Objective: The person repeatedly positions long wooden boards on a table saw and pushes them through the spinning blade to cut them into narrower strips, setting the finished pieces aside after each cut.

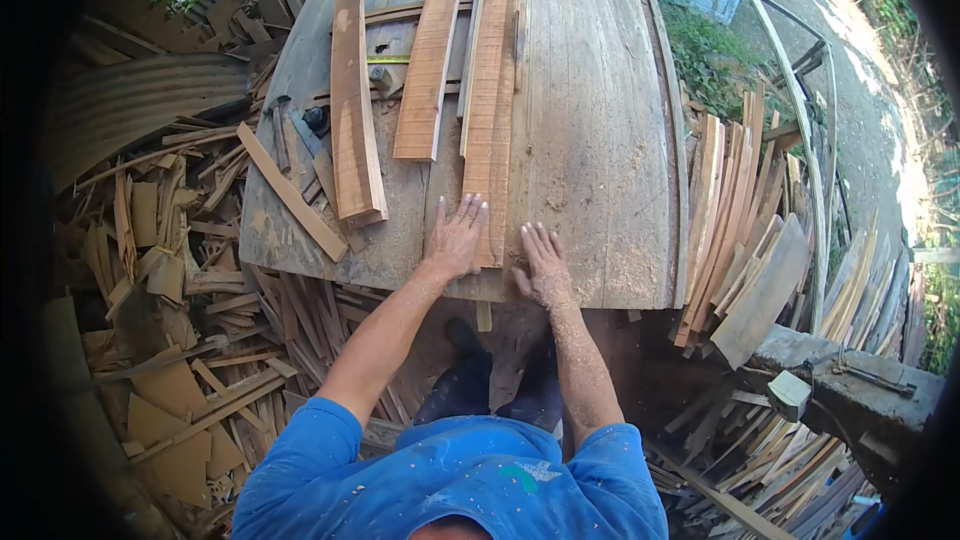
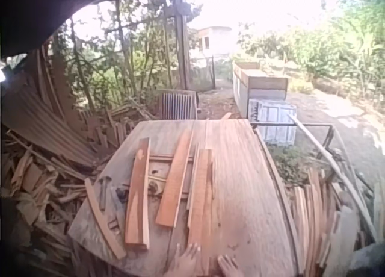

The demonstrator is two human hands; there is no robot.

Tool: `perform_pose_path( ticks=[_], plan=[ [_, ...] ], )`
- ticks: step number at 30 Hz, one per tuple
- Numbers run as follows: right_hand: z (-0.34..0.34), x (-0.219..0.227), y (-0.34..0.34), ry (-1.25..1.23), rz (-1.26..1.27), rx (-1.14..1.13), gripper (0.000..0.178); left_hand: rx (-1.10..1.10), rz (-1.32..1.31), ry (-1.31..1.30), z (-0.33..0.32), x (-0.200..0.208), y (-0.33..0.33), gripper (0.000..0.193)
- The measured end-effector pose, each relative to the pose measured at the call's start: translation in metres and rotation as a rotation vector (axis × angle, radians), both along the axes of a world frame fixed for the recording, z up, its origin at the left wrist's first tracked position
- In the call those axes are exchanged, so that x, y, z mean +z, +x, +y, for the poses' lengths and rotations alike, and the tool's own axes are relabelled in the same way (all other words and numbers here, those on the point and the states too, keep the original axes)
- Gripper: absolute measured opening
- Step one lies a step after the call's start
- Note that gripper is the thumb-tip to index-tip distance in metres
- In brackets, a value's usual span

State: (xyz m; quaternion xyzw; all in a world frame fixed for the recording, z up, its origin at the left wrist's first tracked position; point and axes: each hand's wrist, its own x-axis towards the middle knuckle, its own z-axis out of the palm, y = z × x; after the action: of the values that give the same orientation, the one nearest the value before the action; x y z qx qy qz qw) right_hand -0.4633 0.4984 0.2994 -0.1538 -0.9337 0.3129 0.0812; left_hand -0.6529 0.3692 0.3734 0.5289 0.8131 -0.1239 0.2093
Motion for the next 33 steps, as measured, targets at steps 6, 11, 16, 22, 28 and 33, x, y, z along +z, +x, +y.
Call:
perform_pose_path(
  ticks=[6, 11, 16, 22, 28, 33],
  plan=[
    [0.129, -0.042, 0.033, 0.284, -0.103, -0.666, 0.077, -0.032, 0.012, 0.013, 0.015, -0.009, -0.006, 0.132],
    [0.149, -0.056, 0.037, 0.415, -0.158, -0.723, 0.065, -0.014, 0.029, 0.006, 0.024, -0.011, -0.015, 0.134],
    [0.144, -0.055, 0.031, 0.378, -0.121, -0.724, 0.062, -0.032, 0.069, -0.017, 0.034, -0.009, -0.028, 0.136],
    [0.144, -0.05, 0.032, 0.367, -0.138, -0.726, 0.065, -0.047, 0.101, -0.05, 0.047, -0.004, -0.034, 0.138],
    [0.143, -0.046, 0.03, 0.387, -0.166, -0.739, 0.065, -0.058, 0.112, -0.071, 0.054, -0.005, -0.043, 0.138],
    [0.144, -0.046, 0.029, 0.39, -0.172, -0.736, 0.065, -0.093, 0.168, -0.098, 0.059, -0.008, -0.048, 0.139]
  ],
)
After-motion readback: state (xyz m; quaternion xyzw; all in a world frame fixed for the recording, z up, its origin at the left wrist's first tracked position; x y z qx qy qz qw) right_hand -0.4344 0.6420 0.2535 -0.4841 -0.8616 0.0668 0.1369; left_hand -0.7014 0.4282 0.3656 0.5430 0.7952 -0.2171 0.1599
